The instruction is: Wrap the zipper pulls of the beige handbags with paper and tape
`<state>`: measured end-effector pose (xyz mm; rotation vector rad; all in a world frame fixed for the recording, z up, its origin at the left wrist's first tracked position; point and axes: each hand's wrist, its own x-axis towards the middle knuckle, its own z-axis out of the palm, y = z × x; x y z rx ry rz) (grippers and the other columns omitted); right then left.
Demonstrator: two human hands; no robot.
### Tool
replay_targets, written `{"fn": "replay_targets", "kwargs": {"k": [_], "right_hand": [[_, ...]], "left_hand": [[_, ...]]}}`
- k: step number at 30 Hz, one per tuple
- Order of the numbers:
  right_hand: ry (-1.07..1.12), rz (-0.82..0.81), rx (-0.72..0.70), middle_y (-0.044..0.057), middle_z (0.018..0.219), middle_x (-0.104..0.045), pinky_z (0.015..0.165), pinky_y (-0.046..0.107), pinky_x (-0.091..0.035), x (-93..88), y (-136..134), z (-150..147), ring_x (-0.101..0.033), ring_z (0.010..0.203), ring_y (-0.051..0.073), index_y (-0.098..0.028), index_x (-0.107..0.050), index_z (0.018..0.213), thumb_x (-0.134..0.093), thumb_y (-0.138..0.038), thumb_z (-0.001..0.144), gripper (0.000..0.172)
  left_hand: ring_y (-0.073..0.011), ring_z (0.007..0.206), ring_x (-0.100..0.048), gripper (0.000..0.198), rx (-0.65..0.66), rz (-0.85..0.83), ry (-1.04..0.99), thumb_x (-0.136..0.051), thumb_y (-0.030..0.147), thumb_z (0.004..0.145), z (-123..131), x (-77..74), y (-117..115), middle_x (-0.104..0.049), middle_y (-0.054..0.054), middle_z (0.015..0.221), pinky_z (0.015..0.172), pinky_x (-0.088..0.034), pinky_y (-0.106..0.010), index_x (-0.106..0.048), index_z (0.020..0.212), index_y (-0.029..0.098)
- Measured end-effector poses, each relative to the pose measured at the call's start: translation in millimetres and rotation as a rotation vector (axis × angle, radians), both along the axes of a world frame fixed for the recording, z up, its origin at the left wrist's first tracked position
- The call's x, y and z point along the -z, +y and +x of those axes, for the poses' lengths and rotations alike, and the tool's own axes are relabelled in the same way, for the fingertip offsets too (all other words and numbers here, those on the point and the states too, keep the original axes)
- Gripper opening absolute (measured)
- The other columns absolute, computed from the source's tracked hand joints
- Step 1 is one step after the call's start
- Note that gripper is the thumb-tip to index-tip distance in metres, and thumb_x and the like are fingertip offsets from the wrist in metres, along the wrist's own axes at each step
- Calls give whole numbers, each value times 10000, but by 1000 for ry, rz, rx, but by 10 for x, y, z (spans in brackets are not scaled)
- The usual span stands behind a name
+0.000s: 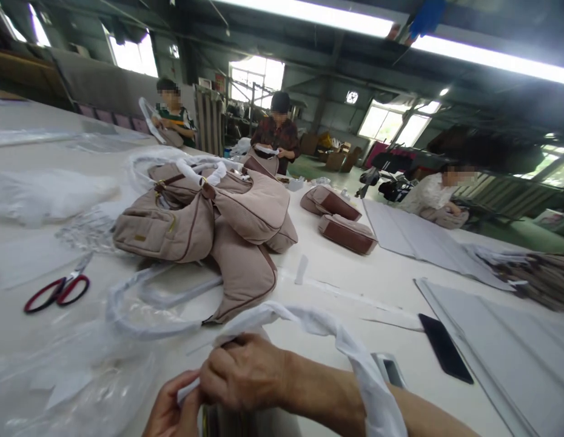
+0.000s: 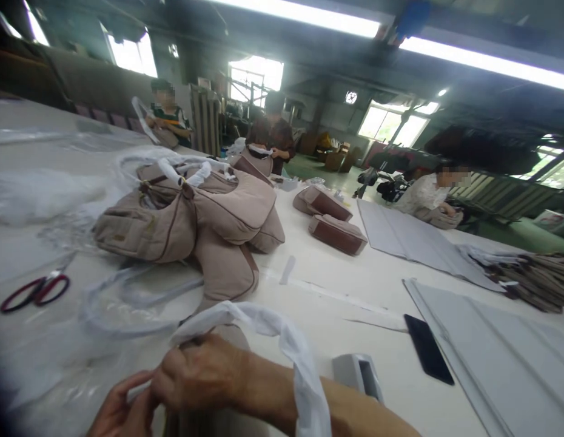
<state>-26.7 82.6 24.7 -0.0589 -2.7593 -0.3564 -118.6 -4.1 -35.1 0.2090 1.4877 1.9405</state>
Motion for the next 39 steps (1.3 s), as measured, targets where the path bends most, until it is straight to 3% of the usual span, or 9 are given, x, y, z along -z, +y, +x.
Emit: {"fn": "replay_targets", "kwargs": {"k": [4,10,17,22,26,29,31,35,39], "right_hand": [[7,-81,8,-6,660,-529,467,272,-375,-60,-2,69,-531,554,130,-134,-528,854,-341,-274,920,242],[-10,-195,-74,26,729,-579,587,267,-430,-108,45,167,-553,662,137,-104,-528,976,-361,-176,918,191],[-89,-137,-111,66,829,-606,707,283,-463,-33,30,281,-573,791,152,-71,-521,1049,-365,-107,901,218],[22,-52,-140,71,820,-626,699,285,-477,26,56,304,-591,758,158,-79,-565,983,-409,-124,884,191],[84,-50,-158,76,808,-630,725,289,-480,61,76,288,-597,745,157,-70,-574,963,-433,-135,878,177],[88,-25,-194,96,825,-624,703,288,-481,76,85,274,-602,743,155,-54,-565,966,-444,-132,876,170],[98,-11,-221,107,840,-621,708,293,-483,84,92,267,-604,750,159,-47,-566,958,-455,-134,871,166],[73,-37,-258,98,858,-618,753,314,-486,110,114,276,-596,757,153,-80,-573,900,-444,-138,875,144],[60,-138,-242,72,854,-611,727,298,-493,164,129,321,-581,784,139,-130,-557,871,-428,-160,892,135]], "left_hand": [[-100,515,-529,202,94,19,53,-697,270,591,47,-169,-43,-595,51,563,500,-449,-162,-572,731,193],[-106,547,-522,139,154,7,131,-655,237,665,53,-165,-85,-577,38,600,543,-440,-191,-568,756,180],[-76,521,-476,115,212,-12,-11,-636,233,696,104,-87,-111,-532,57,560,520,-381,-169,-552,746,173],[-79,504,-481,157,279,-13,-251,-654,210,656,71,-198,-122,-547,49,559,506,-387,-181,-539,755,170],[-119,578,-561,168,404,52,-400,-627,195,666,-57,-292,-179,-603,-4,644,573,-444,-228,-559,814,152],[-163,574,-596,229,507,48,-493,-562,324,731,-171,-299,-185,-623,-50,679,541,-473,-272,-572,862,136],[-154,523,-591,252,592,-34,-491,-571,372,742,-235,-272,-154,-614,-42,649,474,-468,-251,-577,829,135],[-117,483,-583,201,806,-141,-441,-670,293,694,-318,-196,-83,-591,-14,600,439,-464,-198,-567,755,132],[-123,494,-599,203,903,-171,-421,-679,278,680,-359,-173,-66,-614,-34,631,452,-464,-197,-560,752,130]]}}
